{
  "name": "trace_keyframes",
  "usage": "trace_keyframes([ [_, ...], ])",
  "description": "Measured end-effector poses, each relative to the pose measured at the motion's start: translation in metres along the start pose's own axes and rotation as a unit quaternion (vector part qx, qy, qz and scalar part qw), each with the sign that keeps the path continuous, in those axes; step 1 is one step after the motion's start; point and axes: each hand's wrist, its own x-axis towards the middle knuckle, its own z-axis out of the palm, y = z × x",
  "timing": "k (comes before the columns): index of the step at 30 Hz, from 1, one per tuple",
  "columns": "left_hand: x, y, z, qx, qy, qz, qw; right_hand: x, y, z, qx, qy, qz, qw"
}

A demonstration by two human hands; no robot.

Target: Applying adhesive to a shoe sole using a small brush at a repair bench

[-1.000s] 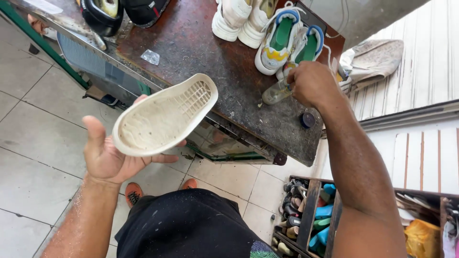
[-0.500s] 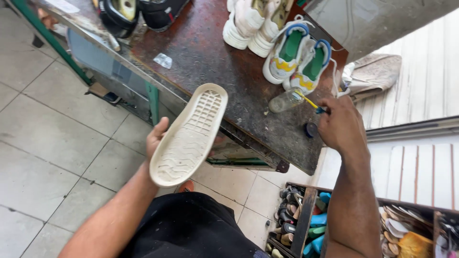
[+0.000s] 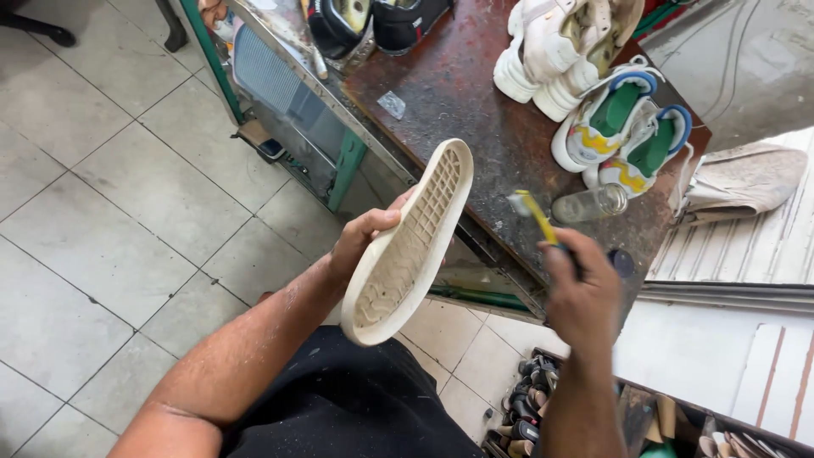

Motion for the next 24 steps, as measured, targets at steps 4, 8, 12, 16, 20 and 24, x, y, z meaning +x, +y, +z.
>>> trace_keyframes([
  [4, -0.029, 0.007, -0.008, -0.001, 0.028, 0.002, 1.000, 0.019, -0.002, 0.066, -0.016, 0.000, -0.123, 0.992],
  [8, -0.063, 0.028, 0.006, -0.008, 0.030, 0.002, 1.000, 0.044, -0.005, 0.097, -0.059, 0.028, -0.225, 0.972],
  [12, -0.090, 0.054, 0.004, -0.003, 0.058, -0.007, 0.998, 0.070, -0.028, 0.118, -0.130, 0.080, -0.378, 0.913],
  [16, -0.116, 0.087, -0.011, 0.038, 0.078, 0.034, 0.996, 0.079, -0.065, 0.143, -0.150, 0.021, -0.414, 0.898],
  [20, -0.146, 0.125, -0.025, 0.080, 0.094, 0.075, 0.990, 0.042, -0.105, 0.182, -0.127, -0.065, -0.332, 0.932],
  [24, -0.170, 0.164, -0.057, 0.104, 0.111, 0.129, 0.980, -0.014, -0.159, 0.229, -0.032, -0.147, -0.222, 0.963],
])
